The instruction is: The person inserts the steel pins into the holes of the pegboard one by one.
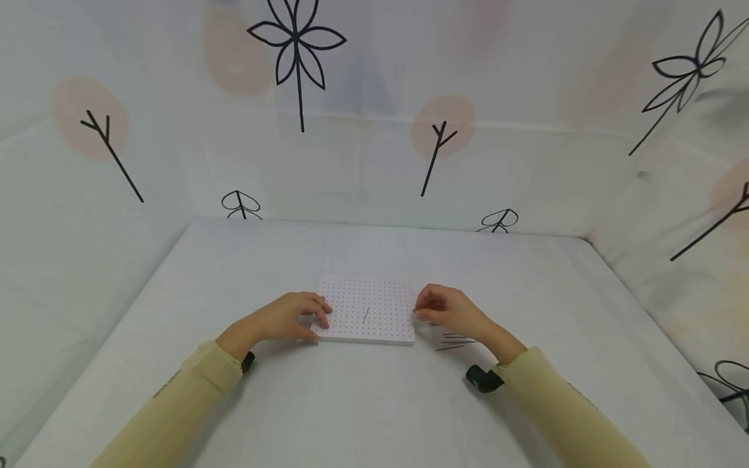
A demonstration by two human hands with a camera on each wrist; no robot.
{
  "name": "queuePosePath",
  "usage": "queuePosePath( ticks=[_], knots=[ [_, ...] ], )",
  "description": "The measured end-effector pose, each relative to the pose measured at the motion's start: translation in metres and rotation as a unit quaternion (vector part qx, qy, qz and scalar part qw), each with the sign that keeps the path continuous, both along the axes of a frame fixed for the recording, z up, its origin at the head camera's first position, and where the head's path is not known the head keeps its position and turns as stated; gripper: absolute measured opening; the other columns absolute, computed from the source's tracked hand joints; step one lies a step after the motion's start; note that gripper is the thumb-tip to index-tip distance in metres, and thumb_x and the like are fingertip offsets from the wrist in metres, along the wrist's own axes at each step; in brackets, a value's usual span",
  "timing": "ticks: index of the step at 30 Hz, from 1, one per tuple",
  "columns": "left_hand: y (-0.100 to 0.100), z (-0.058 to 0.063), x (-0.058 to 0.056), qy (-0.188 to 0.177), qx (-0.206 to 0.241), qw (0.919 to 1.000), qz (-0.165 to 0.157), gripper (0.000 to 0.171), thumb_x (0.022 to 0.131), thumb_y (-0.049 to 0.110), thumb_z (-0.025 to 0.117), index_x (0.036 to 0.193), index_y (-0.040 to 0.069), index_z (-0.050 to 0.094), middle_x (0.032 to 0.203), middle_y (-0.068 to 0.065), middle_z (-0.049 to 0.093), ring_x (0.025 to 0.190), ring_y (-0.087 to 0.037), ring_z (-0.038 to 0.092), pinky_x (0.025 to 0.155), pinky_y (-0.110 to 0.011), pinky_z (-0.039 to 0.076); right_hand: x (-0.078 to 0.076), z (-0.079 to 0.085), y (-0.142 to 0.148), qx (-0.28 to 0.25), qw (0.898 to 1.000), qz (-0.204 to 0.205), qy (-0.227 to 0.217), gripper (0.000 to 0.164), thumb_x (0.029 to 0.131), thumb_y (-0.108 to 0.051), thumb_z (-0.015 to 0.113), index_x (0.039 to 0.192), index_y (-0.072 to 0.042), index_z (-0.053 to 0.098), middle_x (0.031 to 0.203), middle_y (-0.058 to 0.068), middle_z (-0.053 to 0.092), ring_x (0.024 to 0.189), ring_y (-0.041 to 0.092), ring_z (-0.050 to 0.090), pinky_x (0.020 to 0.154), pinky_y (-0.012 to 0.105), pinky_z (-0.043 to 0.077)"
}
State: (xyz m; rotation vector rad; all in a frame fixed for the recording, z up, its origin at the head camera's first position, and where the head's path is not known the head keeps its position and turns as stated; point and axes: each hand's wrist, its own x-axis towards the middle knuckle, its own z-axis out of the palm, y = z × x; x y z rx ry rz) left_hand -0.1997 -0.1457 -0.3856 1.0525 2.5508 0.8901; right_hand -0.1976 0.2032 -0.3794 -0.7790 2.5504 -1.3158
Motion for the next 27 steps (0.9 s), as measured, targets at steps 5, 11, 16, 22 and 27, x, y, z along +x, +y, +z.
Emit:
queuePosePath(
  ticks=[5,11,16,22,27],
  knots=[
    [-0.001,-0.001,-0.001,0.001,0.003,1.0,-0.002,0.02,0.072,0.011,0.08,0.086,0.02,0.069,0.118,0.001,0.058,0.118,-0.023,0.047,0.101,-0.043,0.035,0.007,0.009,0.004,0.001,1.0,-0.008,-0.008,0.011,0.085,0.0,0.065,0.093,-0.001,0.058,0.093,0.01,0.063,0.085,0.024,0.062,0.073,0.026,0.053],
    [-0.001,-0.001,-0.001,0.001,0.002,1.0,-0.002,0.02,0.072,0.011,0.08,0.086,0.02,0.069,0.118,0.001,0.058,0.118,-0.023,0.047,0.101,-0.043,0.036,0.014,0.02,0.009,0.012,1.0,-0.013,0.0,0.009,0.084,0.004,0.063,0.091,0.002,0.058,0.092,0.014,0.063,0.086,0.028,0.061,0.074,0.027,0.052],
    [-0.001,0.0,0.0,0.008,0.0,1.0,-0.002,0.02,0.072,0.011,0.08,0.087,0.018,0.069,0.117,0.0,0.059,0.118,-0.023,0.047,0.102,-0.043,0.035,0.004,0.004,0.024,0.026,0.999,-0.019,0.015,0.009,0.085,-0.003,0.066,0.091,-0.004,0.06,0.091,0.005,0.063,0.085,0.02,0.06,0.075,0.027,0.051],
    [-0.002,-0.001,-0.001,0.015,-0.004,0.9999,-0.002,0.019,0.072,0.011,0.08,0.087,0.017,0.07,0.117,0.0,0.059,0.119,-0.025,0.047,0.102,-0.043,0.035,-0.002,-0.004,0.037,0.045,0.998,-0.021,0.029,0.008,0.084,-0.006,0.068,0.09,-0.007,0.063,0.089,0.0,0.063,0.084,0.015,0.06,0.075,0.027,0.051],
    [-0.002,-0.001,-0.001,0.018,-0.005,0.9998,-0.005,0.019,0.072,0.012,0.08,0.087,0.018,0.07,0.117,-0.001,0.059,0.118,-0.025,0.047,0.101,-0.044,0.035,-0.002,-0.003,0.042,0.057,0.998,-0.023,0.025,0.009,0.082,-0.004,0.069,0.088,-0.007,0.063,0.088,0.0,0.062,0.083,0.015,0.06,0.075,0.027,0.051]
  ],
)
